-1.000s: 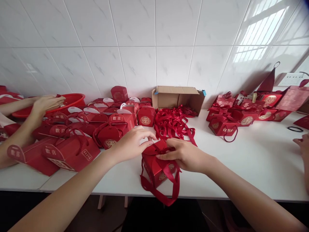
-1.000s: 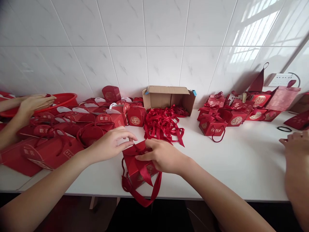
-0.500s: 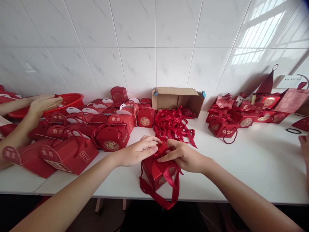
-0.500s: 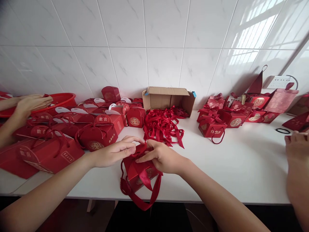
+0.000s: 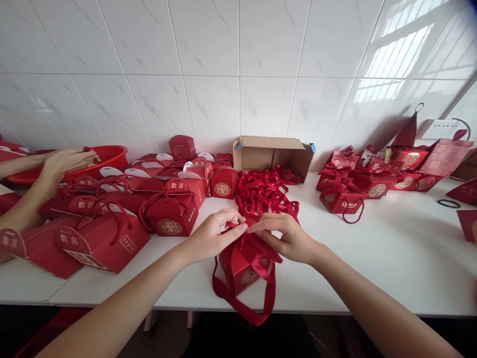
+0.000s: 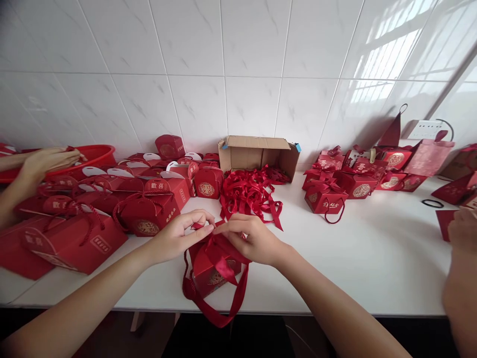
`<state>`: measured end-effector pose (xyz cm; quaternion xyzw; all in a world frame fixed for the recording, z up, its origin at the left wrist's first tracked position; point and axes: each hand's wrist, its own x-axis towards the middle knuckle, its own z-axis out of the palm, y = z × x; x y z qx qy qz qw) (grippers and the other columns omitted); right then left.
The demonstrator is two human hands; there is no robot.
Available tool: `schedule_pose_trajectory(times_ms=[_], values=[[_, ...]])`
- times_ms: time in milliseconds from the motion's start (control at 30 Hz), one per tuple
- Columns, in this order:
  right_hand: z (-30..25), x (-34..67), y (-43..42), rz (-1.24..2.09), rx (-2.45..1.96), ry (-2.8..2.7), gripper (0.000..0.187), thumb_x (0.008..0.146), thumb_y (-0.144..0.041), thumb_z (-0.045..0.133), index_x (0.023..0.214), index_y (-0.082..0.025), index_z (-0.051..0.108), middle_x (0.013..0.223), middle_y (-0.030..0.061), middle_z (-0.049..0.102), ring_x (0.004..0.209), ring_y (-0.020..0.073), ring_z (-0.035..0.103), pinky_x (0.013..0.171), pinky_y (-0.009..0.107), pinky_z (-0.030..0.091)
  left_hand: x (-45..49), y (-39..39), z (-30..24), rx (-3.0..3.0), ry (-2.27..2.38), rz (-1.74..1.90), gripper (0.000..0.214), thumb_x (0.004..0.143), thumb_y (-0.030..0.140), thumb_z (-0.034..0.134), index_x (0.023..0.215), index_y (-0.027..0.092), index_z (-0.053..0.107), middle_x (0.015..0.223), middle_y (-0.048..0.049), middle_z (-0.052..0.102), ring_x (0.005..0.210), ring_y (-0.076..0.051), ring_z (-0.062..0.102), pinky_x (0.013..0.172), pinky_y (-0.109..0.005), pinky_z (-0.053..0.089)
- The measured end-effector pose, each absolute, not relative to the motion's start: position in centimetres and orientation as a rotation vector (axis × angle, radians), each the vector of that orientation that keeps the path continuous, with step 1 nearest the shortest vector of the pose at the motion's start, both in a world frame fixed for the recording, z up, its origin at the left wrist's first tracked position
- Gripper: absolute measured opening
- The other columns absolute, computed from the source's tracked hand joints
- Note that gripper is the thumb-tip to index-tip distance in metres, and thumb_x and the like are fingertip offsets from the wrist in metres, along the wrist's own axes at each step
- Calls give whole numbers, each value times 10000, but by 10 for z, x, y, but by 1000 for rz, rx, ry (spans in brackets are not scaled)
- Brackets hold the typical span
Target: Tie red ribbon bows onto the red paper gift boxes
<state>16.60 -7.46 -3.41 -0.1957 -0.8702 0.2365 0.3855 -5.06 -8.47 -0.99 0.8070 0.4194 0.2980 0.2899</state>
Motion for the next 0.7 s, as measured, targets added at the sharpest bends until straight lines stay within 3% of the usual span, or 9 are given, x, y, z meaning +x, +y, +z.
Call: schedule_pose_trajectory(times_ms=[100, 300, 567, 700], values=[[-33, 164, -76, 668, -608, -2137, 137, 886, -169, 508, 995, -192, 587, 892, 33, 646, 694, 118, 554, 622, 244, 464, -43, -86, -14, 2061, 1149, 861, 297, 857, 409, 528, 665, 194, 456, 875, -21, 641, 829, -159, 583, 769, -278, 458], [-37, 162, -76, 721, -753, -2015, 73, 893, -233, 505, 940, -198, 549, 813, 21, 651, 690, 127, 583, 588, 236, 460, -37, -85, -19, 2009, 1153, 913, 321, 820, 340, 578, 588, 188, 416, 825, -15, 675, 750, -141, 594, 723, -262, 467], [-51, 163, -67, 965, -839, -1639, 191, 786, -353, 665, 847, -173, 650, 776, 46, 689, 713, 164, 646, 586, 263, 502, -39, -80, -23, 1935, 1158, 885, 338, 731, 300, 657, 544, 188, 399, 743, -33, 651, 891, -213, 646, 764, -309, 483], [-54, 162, -68, 966, -865, -1612, 217, 758, -367, 692, 858, -175, 675, 764, 46, 704, 703, 173, 661, 616, 290, 529, -41, -79, -24, 1905, 1166, 865, 299, 682, 305, 706, 556, 175, 468, 869, -81, 691, 940, -238, 646, 813, -354, 490]])
